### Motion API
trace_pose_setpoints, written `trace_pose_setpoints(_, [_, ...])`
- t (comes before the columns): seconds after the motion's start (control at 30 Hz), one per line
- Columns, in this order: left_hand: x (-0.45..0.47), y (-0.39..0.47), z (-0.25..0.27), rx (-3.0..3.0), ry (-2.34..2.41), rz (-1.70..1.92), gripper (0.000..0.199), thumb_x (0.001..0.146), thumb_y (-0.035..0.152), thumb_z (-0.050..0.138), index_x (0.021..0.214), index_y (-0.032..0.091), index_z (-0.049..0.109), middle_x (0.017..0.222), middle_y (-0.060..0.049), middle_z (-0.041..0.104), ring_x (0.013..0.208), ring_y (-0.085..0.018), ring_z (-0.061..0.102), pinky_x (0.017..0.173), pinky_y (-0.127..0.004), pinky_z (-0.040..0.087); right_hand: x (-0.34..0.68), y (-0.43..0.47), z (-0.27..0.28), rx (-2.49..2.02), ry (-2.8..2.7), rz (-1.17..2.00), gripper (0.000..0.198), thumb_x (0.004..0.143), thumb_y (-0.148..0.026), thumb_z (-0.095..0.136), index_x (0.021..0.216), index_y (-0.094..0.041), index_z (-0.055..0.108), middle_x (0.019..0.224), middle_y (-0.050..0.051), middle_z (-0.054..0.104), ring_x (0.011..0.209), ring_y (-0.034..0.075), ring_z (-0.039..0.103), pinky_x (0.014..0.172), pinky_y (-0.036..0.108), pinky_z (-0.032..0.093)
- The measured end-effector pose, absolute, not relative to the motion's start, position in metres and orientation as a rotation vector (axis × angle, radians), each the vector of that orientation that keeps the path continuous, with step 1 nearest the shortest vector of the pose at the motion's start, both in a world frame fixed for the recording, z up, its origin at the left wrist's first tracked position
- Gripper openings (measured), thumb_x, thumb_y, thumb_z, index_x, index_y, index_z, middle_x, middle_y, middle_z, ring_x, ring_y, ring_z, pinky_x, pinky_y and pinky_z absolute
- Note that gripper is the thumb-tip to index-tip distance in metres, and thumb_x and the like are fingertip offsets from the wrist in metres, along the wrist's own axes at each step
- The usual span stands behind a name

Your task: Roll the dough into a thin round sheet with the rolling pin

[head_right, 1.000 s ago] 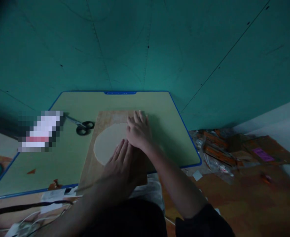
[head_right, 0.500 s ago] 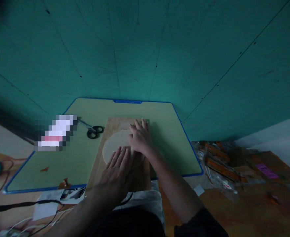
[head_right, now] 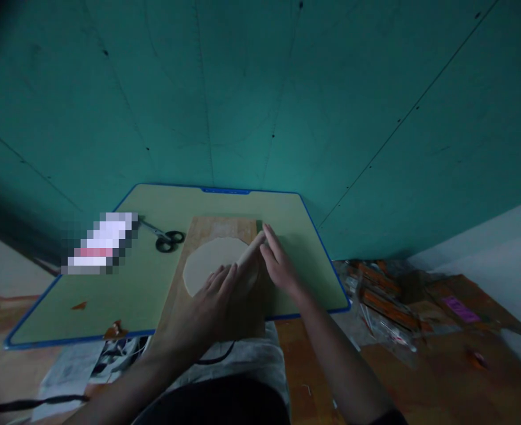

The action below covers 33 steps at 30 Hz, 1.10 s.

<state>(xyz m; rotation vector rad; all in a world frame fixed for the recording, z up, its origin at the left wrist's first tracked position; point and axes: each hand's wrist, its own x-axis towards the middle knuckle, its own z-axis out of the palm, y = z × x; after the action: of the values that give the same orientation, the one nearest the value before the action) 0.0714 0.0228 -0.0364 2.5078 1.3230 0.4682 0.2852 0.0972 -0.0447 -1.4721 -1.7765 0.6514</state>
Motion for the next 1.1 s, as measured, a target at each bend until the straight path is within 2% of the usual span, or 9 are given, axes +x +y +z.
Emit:
trace_pose_setpoints(0.13, [0.037,0.032,-0.027,2.3,1.375,0.633,0.079,0.089,0.01,0.045,0.161,0.016,0.011,0.141,-0.021,0.059,0.119,-0.031,0.066,0.087,-0.04,0.06,0.288,0.095,-0.039,-1.468,-1.723,0.587,0.054,0.1,-0.033,0.036,0.152,-0.02,0.043,0.153,0.011,0.049,0.142,0.022,0.045,0.117,0.046,0.037])
trace_pose_setpoints(0.2, [0.019,0.033,-0.02,2.187,1.417,0.846,0.068,0.097,0.02,0.04,0.16,0.018,0.017,0.136,-0.019,0.063,0.114,-0.029,0.068,0.085,-0.04,0.06,0.283,0.089,-0.039,-1.483,-1.84,0.54,0.05,0.099,-0.031,0.038,0.146,-0.02,0.051,0.147,0.012,0.056,0.139,0.023,0.049,0.116,0.046,0.038])
trace_pose_setpoints(0.33, [-0.012,0.028,-0.008,1.892,1.475,1.214,0.064,0.096,0.029,0.045,0.157,0.017,0.027,0.132,-0.018,0.064,0.109,-0.025,0.069,0.087,-0.04,0.059,0.257,0.076,-0.043,-1.521,-2.118,0.4,0.05,0.099,-0.032,0.043,0.146,-0.019,0.051,0.153,0.014,0.049,0.144,0.026,0.042,0.116,0.049,0.039])
trace_pose_setpoints(0.5, [-0.025,0.024,-0.001,1.578,1.612,1.206,0.056,0.087,0.038,0.055,0.136,0.013,0.052,0.105,-0.011,0.072,0.079,-0.02,0.07,0.064,-0.031,0.059,0.233,0.071,-0.045,-1.61,-2.295,0.232,0.057,0.099,-0.036,0.046,0.15,-0.011,0.044,0.157,0.021,0.04,0.149,0.032,0.032,0.118,0.054,0.035])
trace_pose_setpoints(0.6, [-0.024,0.024,0.001,1.546,1.579,1.21,0.049,0.086,0.042,0.056,0.126,0.013,0.058,0.091,-0.007,0.073,0.068,-0.018,0.067,0.058,-0.029,0.056,0.23,0.075,-0.039,-1.604,-2.382,0.194,0.058,0.099,-0.038,0.047,0.15,-0.008,0.044,0.157,0.024,0.038,0.149,0.034,0.031,0.118,0.056,0.033])
trace_pose_setpoints(0.8, [-0.028,0.031,0.003,1.887,1.604,1.114,0.044,0.091,0.046,0.052,0.122,0.015,0.063,0.093,-0.008,0.075,0.077,-0.022,0.072,0.064,-0.03,0.056,0.22,0.067,-0.026,-1.522,-2.484,0.15,0.061,0.101,-0.035,0.043,0.152,-0.001,0.037,0.162,0.026,0.025,0.151,0.036,0.022,0.122,0.055,0.027])
trace_pose_setpoints(0.97, [-0.04,0.036,0.002,2.416,1.556,0.776,0.033,0.097,0.031,0.048,0.123,0.022,0.065,0.104,-0.009,0.077,0.082,-0.024,0.074,0.063,-0.03,0.055,0.241,0.043,-0.033,-1.442,-2.58,0.264,0.061,0.101,-0.039,0.043,0.153,-0.007,0.038,0.161,0.019,0.031,0.151,0.032,0.026,0.122,0.055,0.027])
trace_pose_setpoints(1.1, [-0.027,0.041,0.006,2.705,1.357,0.587,0.03,0.095,0.02,0.052,0.12,0.021,0.068,0.099,-0.009,0.078,0.086,-0.026,0.073,0.072,-0.038,0.057,0.278,0.03,-0.041,-1.605,-2.306,0.197,0.062,0.102,-0.042,0.041,0.156,-0.015,0.034,0.162,0.019,0.03,0.15,0.033,0.027,0.119,0.06,0.031])
